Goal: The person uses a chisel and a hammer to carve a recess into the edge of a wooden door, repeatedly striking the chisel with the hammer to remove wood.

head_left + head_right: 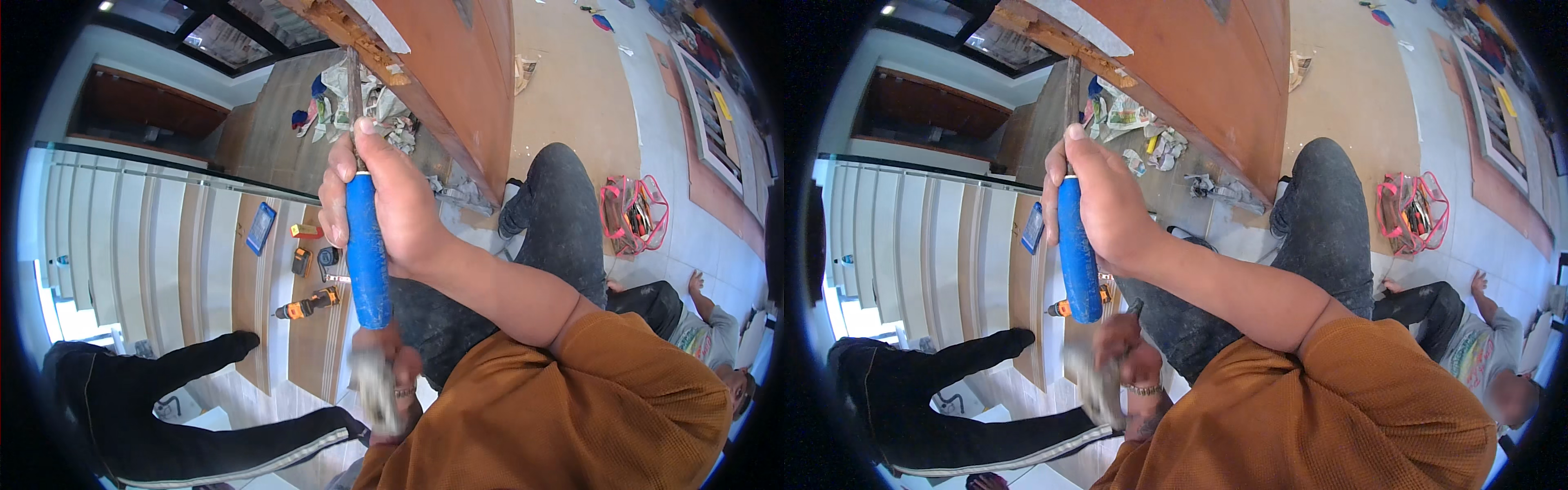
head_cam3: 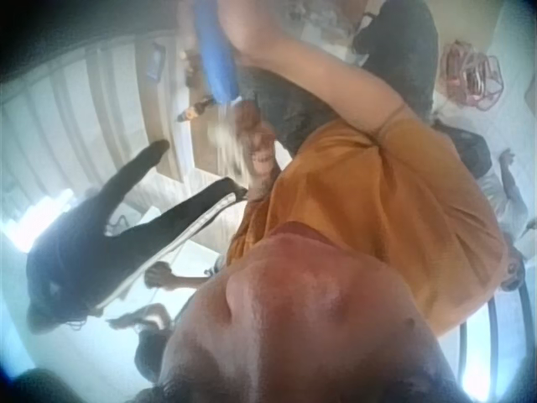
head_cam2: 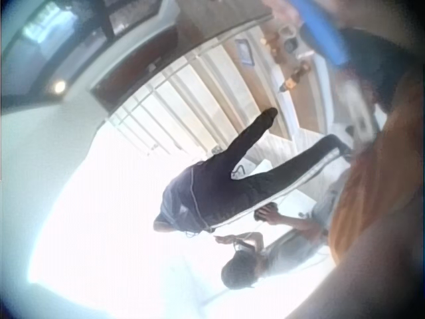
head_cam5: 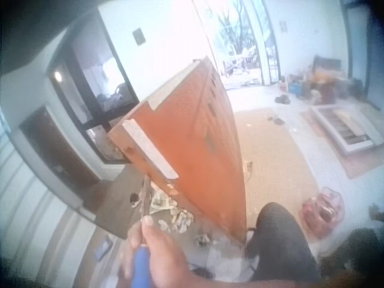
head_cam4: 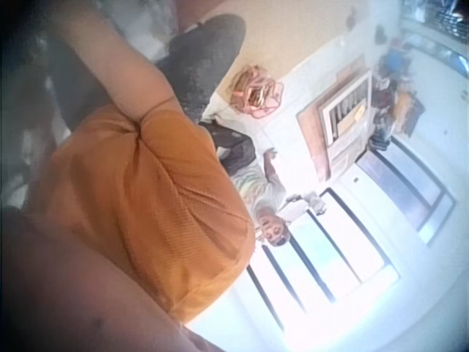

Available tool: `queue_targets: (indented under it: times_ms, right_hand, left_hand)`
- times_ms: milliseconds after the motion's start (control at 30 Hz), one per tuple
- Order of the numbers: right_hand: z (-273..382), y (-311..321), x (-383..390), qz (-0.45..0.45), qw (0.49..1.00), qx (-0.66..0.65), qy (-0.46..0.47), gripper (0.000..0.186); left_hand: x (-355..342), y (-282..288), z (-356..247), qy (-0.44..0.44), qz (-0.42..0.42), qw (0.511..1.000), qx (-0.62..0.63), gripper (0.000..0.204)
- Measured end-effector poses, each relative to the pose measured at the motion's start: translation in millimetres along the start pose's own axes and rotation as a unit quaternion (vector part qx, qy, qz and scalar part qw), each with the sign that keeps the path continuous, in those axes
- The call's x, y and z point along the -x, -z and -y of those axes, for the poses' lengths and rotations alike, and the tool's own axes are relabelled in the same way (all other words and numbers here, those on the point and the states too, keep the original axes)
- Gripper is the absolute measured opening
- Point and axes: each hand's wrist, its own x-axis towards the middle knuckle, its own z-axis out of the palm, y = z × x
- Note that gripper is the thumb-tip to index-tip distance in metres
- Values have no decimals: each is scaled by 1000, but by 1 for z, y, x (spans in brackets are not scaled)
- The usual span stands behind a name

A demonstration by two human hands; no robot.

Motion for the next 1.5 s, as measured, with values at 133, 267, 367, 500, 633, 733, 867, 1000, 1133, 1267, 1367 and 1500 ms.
queue_targets:
  times_ms: [133, 267, 367, 500, 633, 733, 867, 1000, 1133, 1267, 1367, 1500]
  right_hand:
    - [10, 7, -2, 13, 1000, 12, -7, 44]
    - [13, 3, 1, -1, 1000, 9, -27, 43]
    - [15, 3, 6, 4, 999, 7, -31, 43]
    - [17, -4, 6, 1, 1000, 4, -26, 44]
    - [12, 0, 4, 12, 1000, 7, -22, 44]
    - [10, 0, 3, 15, 1000, 25, -6, 44]
    - [10, -1, 4, 11, 1000, 26, -5, 44]
    - [7, 0, 4, 13, 999, 37, -4, 44]
    - [7, 0, 4, 9, 999, 36, 2, 43]
    - [6, 0, 3, 11, 999, 34, 2, 44]
    - [7, -2, 3, 13, 1000, 11, -5, 43]
    - [11, -9, 5, 4, 1000, -18, -20, 42]
  left_hand:
    - [16, 12, -13, 287, 15, 955, -70, 52]
    - [-1, 3, -17, 218, 48, 975, -5, 61]
    - [-4, 0, -25, 230, 22, 963, -138, 60]
    - [-5, -4, -22, 183, -17, 978, -100, 58]
    - [2, -3, -16, 153, -43, 982, -106, 57]
    - [-6, -5, -20, 165, -23, 981, -100, 56]
    - [5, 4, -19, 179, -15, 980, -91, 57]
    - [-7, -9, -15, 142, -20, 989, -19, 56]
    - [4, 1, -11, 136, -46, 987, -72, 55]
    - [-4, -2, -18, 160, -32, 984, -75, 53]
    - [-5, -3, -24, 163, -31, 982, -91, 54]
    - [-4, 3, -15, 100, 21, 995, -21, 55]
